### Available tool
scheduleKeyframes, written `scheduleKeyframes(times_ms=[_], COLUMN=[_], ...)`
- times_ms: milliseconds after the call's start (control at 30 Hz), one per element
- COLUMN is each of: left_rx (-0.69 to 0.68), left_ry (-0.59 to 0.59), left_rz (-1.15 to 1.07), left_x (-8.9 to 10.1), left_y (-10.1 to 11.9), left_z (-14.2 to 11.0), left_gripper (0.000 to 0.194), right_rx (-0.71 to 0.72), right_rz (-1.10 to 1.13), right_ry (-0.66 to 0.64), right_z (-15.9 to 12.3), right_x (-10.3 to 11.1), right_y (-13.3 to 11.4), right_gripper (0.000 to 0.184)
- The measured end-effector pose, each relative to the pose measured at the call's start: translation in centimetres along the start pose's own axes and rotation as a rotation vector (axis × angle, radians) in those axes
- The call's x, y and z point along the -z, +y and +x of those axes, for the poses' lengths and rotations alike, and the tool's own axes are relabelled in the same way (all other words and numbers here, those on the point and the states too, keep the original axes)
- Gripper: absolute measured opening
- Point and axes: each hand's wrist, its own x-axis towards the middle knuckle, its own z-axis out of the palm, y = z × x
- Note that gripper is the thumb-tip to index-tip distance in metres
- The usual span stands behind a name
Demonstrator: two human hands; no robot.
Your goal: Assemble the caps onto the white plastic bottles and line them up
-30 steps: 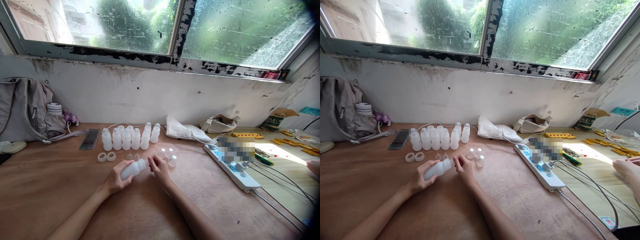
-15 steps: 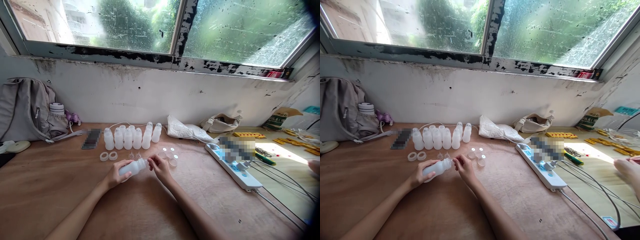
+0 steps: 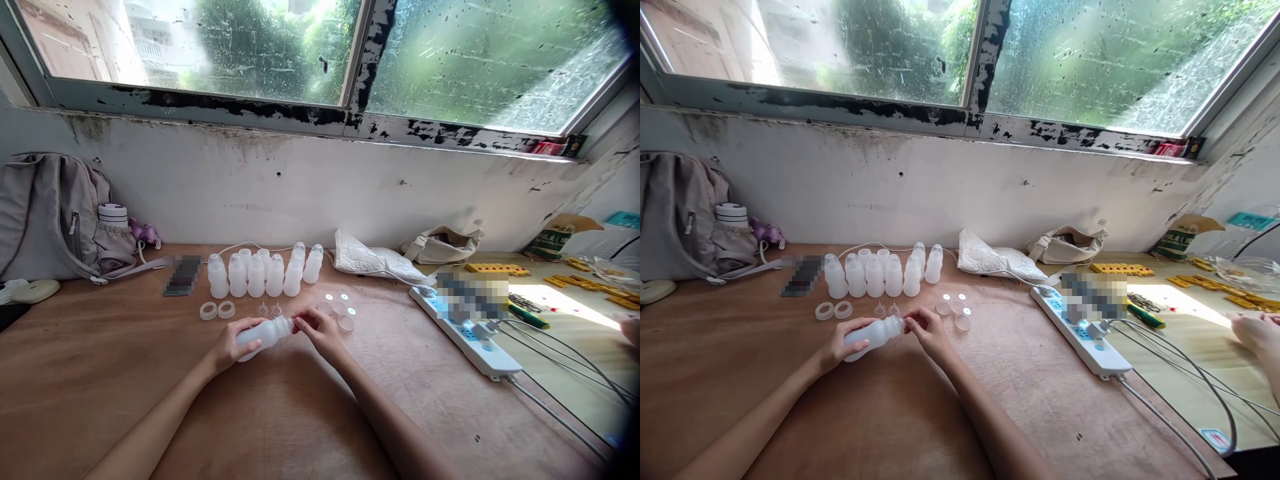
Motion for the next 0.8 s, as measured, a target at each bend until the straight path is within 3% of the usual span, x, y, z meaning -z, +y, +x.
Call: scheduleKeyframes(times_ms=[267,400,600,800], left_rx=[0.017,-0.008,-0.025,-0.058], left_ry=[-0.008,-0.037,-0.087,-0.054], left_rz=[-0.001,0.008,0.086,0.127], left_x=[0.18,0.17,-0.29,-0.75], left_y=[-0.14,0.12,0.20,0.25], left_z=[-0.12,-0.16,-0.19,-0.22], left_gripper=[0.042,0.042,0.045,0.048], right_rx=[-0.064,-0.052,0.073,-0.033], right_rz=[-0.021,-0.175,-0.464,-0.364], right_ry=[-0.030,-0.044,-0.049,-0.028], right_z=[0.06,-0.08,-0.22,-0.12], right_x=[0.26,0.21,0.21,0.14], right_y=[0.26,0.11,-0.47,-0.32], right_gripper=[0.023,0.023,0.032,0.044])
